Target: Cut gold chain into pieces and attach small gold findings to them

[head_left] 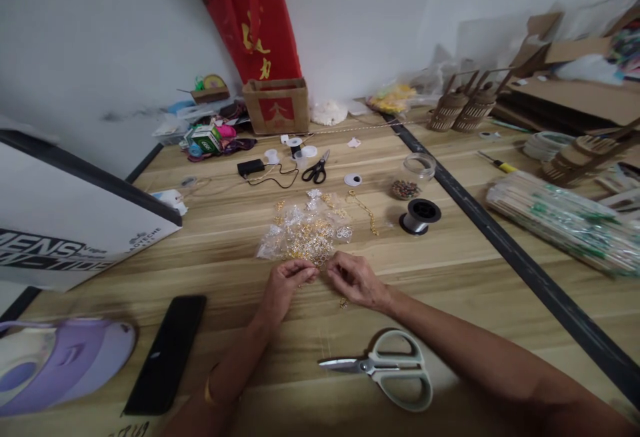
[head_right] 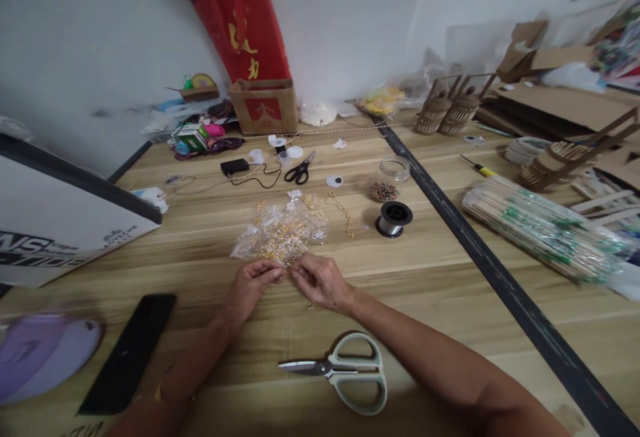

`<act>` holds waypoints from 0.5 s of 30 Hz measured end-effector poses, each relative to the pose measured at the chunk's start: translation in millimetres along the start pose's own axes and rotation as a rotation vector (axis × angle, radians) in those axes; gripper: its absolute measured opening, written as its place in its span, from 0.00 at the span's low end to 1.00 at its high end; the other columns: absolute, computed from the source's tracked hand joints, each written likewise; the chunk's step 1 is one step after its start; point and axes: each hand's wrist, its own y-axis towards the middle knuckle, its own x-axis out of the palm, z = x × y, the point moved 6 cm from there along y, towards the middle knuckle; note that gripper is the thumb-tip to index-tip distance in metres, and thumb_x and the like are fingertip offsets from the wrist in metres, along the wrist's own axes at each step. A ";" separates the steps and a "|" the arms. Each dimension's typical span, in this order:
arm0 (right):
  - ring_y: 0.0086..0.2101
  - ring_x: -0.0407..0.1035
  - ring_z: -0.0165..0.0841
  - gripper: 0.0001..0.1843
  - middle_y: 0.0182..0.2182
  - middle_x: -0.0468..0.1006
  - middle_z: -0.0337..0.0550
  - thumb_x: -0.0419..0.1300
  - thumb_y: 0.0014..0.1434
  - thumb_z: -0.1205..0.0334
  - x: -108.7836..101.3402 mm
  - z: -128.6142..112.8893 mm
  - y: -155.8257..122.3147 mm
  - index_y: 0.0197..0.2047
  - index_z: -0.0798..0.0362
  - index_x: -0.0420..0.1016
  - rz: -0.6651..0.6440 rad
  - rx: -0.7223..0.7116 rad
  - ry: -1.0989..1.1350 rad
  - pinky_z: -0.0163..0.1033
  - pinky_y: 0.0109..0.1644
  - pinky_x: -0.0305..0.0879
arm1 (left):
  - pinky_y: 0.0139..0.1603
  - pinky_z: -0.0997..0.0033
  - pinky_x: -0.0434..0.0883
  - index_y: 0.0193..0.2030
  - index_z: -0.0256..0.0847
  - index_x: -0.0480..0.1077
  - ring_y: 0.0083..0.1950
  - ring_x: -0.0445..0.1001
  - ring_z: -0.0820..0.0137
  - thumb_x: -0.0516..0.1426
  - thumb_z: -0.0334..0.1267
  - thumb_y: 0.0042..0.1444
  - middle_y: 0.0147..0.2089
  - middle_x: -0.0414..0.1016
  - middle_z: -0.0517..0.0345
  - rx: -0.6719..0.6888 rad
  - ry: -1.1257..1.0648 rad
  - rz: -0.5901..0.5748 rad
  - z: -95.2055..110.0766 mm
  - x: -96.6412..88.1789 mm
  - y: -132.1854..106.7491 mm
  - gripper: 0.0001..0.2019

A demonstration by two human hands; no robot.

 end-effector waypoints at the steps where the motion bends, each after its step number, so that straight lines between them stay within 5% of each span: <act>1: 0.22 0.57 0.26 0.05 0.23 0.65 0.37 0.51 0.60 0.66 -0.3 -1.8 -0.2 0.32 0.54 0.66 0.001 -0.022 -0.015 0.31 0.26 0.54 | 0.34 0.73 0.70 0.29 0.36 0.75 0.28 0.73 0.73 0.66 0.38 0.39 0.27 0.78 0.57 -0.021 -0.057 0.008 -1.8 -0.4 0.4 0.10; 6: 0.24 0.60 0.28 0.04 0.24 0.67 0.39 0.51 0.60 0.67 1.3 -8.0 -0.8 0.34 0.53 0.65 -0.027 -0.098 -0.074 0.33 0.28 0.56 | 0.34 0.73 0.71 0.26 0.35 0.75 0.27 0.74 0.73 0.69 0.36 0.33 0.26 0.79 0.57 -0.104 -0.217 0.031 -6.6 2.3 0.0 0.12; 15: 0.25 0.62 0.29 0.05 0.25 0.70 0.41 0.50 0.60 0.68 2.8 -12.3 -1.5 0.35 0.53 0.66 -0.037 -0.155 -0.143 0.33 0.30 0.57 | 0.34 0.75 0.70 0.27 0.35 0.76 0.27 0.73 0.75 0.68 0.35 0.36 0.26 0.79 0.58 -0.057 -0.183 0.013 -8.7 2.0 0.2 0.10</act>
